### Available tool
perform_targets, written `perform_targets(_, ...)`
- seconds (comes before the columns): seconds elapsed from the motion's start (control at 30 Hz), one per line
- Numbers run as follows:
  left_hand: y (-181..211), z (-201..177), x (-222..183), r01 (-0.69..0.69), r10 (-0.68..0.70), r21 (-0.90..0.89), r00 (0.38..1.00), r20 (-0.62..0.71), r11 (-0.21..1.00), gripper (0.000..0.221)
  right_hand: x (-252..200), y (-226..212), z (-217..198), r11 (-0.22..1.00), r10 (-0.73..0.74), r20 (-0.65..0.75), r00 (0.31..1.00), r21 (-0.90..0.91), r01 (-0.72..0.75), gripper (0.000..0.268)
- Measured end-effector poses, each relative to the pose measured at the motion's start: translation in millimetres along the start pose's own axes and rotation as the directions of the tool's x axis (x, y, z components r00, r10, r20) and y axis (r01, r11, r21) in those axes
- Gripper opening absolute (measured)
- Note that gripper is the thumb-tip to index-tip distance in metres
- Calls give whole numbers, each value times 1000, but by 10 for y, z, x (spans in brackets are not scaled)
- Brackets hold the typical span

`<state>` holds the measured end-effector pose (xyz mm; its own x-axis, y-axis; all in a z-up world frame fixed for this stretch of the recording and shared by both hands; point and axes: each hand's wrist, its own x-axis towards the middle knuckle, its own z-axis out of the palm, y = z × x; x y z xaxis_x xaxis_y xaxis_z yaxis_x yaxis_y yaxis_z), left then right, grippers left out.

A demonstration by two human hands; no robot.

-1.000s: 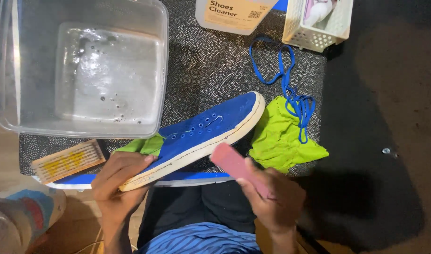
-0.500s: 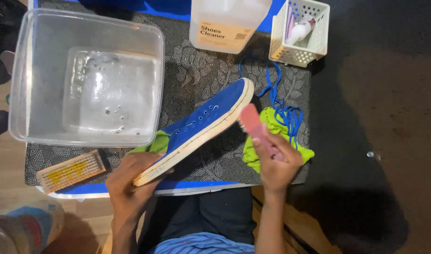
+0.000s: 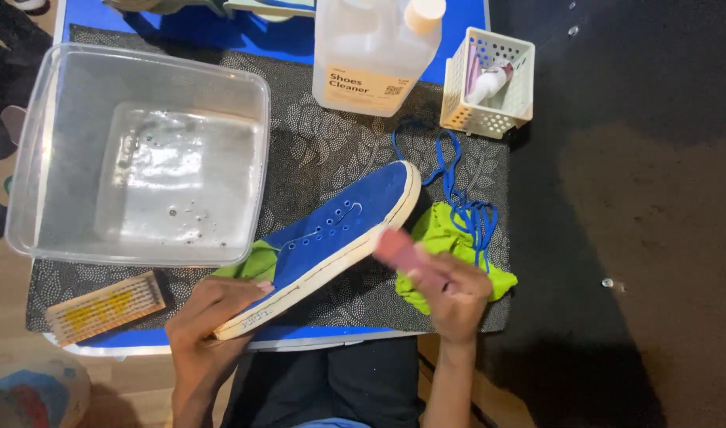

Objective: Brushing the rubber sole of a blue sneaker with a small brush and soapy water to clean it.

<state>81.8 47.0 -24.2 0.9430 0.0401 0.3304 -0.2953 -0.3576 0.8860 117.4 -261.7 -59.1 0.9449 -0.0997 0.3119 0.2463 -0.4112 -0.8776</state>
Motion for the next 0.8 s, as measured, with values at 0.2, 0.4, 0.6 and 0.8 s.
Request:
perform_targets(0.2,-128,-158,-161,-34,33,-15,998,-54,999,24,-7,41,-58,982,52,139,989,171,-75,26)
perform_targets(0.4,-225,-178,-204,-32,31,-3,998,-45,999,27,72,-93,58,959,273,-179,945,132,-252,34)
perform_targets(0.6,-238,-214,-215,39,-39,10,999,-25,999,30,102,-69,81,942,312,-141,939,171,-288,35)
perform_targets(0.8,-319,-235,-269,88,-88,43,996,-5,995,40,57,33,-61,968,150,120,981,185,-170,28)
